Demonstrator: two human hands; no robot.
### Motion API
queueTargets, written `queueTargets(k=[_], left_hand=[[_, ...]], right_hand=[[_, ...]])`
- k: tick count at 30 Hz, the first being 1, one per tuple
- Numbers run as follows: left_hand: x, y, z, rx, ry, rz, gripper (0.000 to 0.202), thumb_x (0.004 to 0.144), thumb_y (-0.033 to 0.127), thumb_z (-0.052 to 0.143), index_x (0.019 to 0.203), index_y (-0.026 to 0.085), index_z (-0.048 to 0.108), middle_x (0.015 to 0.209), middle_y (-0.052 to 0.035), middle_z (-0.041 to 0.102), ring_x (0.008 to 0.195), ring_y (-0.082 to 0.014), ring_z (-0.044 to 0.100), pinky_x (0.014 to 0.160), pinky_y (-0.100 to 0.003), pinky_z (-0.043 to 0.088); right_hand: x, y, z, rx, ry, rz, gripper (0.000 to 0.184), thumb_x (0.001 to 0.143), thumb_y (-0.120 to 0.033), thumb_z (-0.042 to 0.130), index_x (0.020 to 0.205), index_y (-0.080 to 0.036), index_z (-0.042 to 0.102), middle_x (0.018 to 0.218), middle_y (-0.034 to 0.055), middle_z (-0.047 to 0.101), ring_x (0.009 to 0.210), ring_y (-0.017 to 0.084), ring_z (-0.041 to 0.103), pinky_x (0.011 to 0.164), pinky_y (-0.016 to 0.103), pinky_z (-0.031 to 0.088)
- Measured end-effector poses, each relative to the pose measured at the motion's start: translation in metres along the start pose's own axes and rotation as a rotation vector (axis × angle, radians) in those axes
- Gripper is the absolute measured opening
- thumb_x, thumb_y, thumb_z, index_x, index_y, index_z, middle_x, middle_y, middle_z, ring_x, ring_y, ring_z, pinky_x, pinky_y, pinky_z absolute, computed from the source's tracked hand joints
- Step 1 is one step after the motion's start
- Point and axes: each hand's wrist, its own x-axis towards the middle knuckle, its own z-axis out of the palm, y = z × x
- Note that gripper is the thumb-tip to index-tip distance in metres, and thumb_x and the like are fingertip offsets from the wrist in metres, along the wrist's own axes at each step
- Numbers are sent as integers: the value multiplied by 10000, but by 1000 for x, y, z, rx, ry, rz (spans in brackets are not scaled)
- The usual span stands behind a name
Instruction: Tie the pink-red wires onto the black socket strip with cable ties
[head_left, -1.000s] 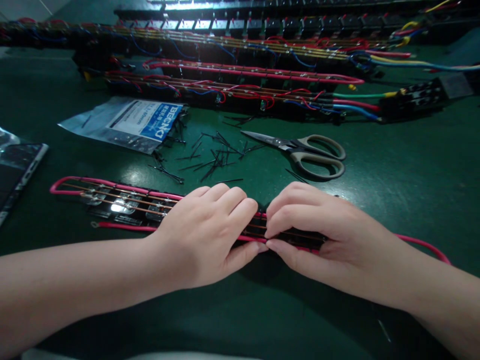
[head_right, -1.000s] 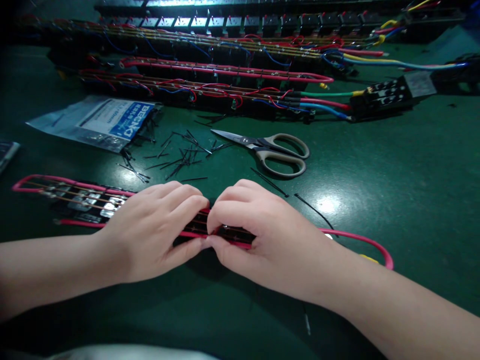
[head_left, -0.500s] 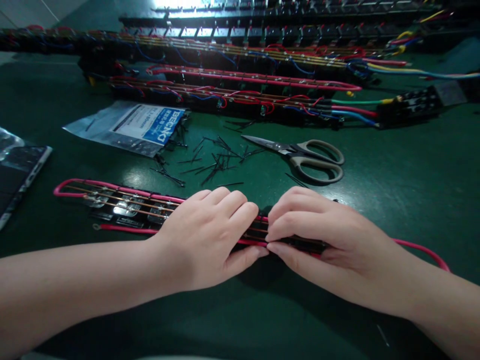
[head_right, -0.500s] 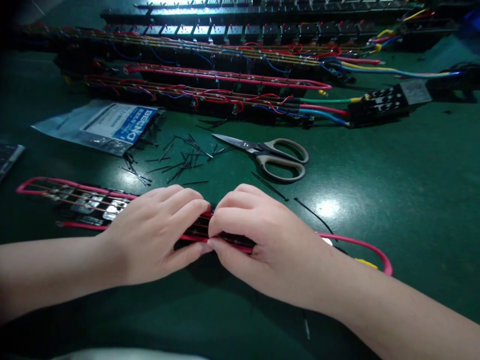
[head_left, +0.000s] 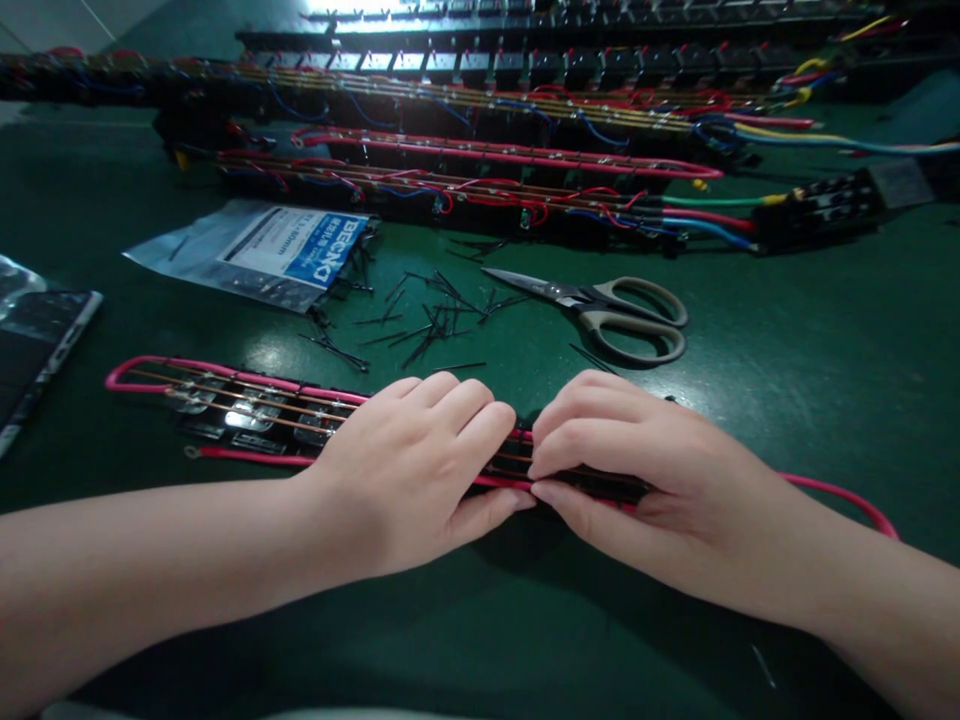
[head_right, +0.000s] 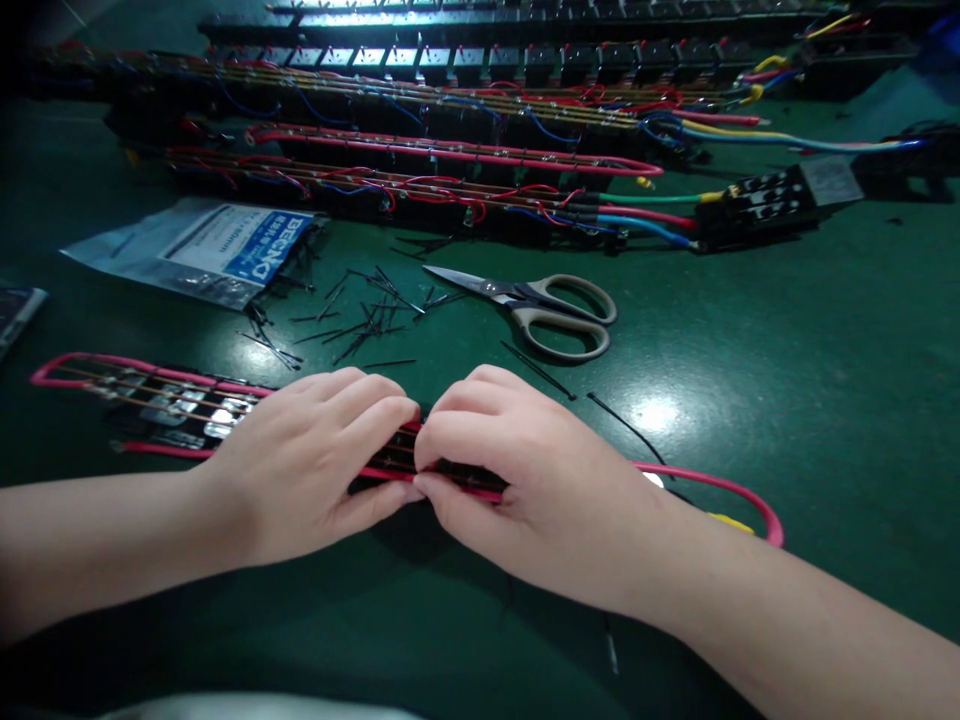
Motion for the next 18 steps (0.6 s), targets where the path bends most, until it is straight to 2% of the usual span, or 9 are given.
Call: queueTargets(k=[18], left_hand=[[-2,-3,1,-24,5,21,370,1031,530,436,1110,190,563,1065,-42,639,904,-246,592,718,-409,469]], right_hand=[[0,-1,-2,5,-1,10,116,948,-139,584,882,-184,668,883,20,668,825,114,581,746,240,483]])
